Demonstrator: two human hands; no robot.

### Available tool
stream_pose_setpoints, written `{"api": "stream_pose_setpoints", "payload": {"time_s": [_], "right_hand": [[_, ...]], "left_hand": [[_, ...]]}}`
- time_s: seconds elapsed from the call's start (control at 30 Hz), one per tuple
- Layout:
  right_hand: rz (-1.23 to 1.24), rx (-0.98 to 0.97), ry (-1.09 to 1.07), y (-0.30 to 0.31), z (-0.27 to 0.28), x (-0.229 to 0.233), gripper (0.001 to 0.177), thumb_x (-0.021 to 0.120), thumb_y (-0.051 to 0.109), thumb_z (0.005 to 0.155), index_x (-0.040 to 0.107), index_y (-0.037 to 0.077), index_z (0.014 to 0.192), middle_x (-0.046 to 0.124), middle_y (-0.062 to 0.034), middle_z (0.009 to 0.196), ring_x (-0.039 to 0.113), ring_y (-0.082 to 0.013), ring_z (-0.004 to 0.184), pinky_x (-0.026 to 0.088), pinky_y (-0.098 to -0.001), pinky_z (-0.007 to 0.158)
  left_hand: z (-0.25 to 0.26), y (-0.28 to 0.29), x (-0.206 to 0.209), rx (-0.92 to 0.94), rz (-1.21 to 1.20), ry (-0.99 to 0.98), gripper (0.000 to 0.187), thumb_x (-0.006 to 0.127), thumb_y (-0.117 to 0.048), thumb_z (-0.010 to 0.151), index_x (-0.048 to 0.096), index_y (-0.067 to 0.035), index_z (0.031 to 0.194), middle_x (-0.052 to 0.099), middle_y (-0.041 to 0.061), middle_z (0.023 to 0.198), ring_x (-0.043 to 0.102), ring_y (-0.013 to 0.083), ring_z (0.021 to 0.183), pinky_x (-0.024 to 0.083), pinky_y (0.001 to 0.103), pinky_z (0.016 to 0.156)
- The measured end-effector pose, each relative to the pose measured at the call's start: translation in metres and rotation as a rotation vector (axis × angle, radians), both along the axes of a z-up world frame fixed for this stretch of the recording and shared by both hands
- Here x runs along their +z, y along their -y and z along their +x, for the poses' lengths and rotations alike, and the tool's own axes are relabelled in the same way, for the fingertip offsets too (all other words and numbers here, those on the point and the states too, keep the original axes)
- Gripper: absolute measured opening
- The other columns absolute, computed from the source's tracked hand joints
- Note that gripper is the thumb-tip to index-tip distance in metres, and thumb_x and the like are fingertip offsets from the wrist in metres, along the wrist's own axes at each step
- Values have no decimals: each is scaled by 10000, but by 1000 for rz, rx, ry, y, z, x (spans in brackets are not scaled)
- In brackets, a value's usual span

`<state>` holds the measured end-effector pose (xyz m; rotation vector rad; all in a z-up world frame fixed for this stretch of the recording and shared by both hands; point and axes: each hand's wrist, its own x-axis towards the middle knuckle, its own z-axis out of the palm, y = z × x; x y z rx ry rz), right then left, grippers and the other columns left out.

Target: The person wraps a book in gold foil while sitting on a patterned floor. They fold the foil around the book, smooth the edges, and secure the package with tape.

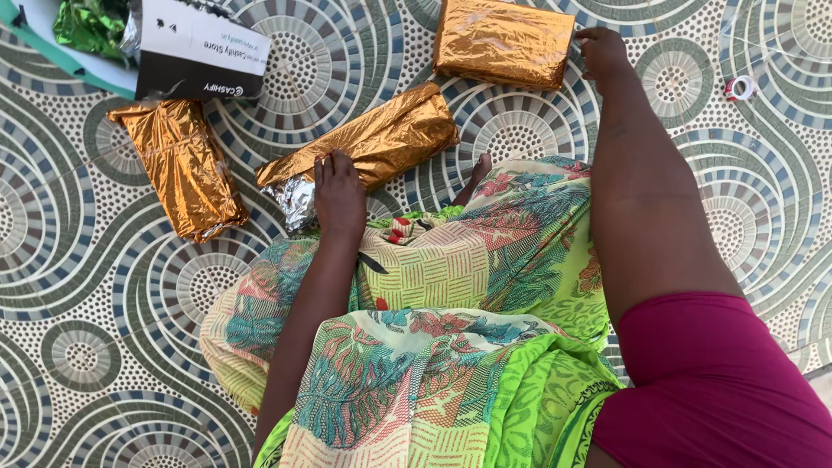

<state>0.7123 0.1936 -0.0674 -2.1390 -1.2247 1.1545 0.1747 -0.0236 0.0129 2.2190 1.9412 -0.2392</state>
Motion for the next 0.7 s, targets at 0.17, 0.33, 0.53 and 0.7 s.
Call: {"api": "stream_pose_setpoints", "payload": {"time_s": [0.17, 0.33, 0.53, 0.7], "right_hand": [[275, 261, 471, 1, -1, -8, 451, 697, 51, 978, 729, 295, 1356, 478, -271, 1347, 553, -453, 1138, 552, -476, 879], [218, 181, 598, -1, 3, -17, 410, 742, 84, 941, 735, 319, 1278, 515, -173, 1280, 561, -434, 1160, 518, -485, 930], [304, -48, 621, -1, 13, -16, 112, 843, 183, 887, 815, 236, 982, 611, -136, 1172, 658, -323, 1044, 557, -452, 814], [265, -3, 260, -10, 14, 2, 193, 911, 231, 863, 802, 101, 956, 784, -60, 916, 745, -123, 757, 616, -310, 713]], "left_hand": [[1, 2, 4, -6, 29, -26, 540, 555, -40, 990, 451, 83, 1505, 441, 218, 1556, 392, 335, 1486, 205, 427, 1294], [1, 2, 10, -10, -12, 4, 590, 606, -78, 946, 442, 102, 1483, 438, 233, 1530, 399, 358, 1464, 207, 434, 1277], [1, 1, 9, 6, -19, 3, 603, 620, -84, 940, 435, 96, 1486, 430, 235, 1543, 405, 348, 1462, 215, 430, 1273], [0, 2, 3, 5, 3, -13, 558, 580, -46, 970, 441, 94, 1492, 434, 237, 1550, 413, 341, 1466, 227, 423, 1280]]}}
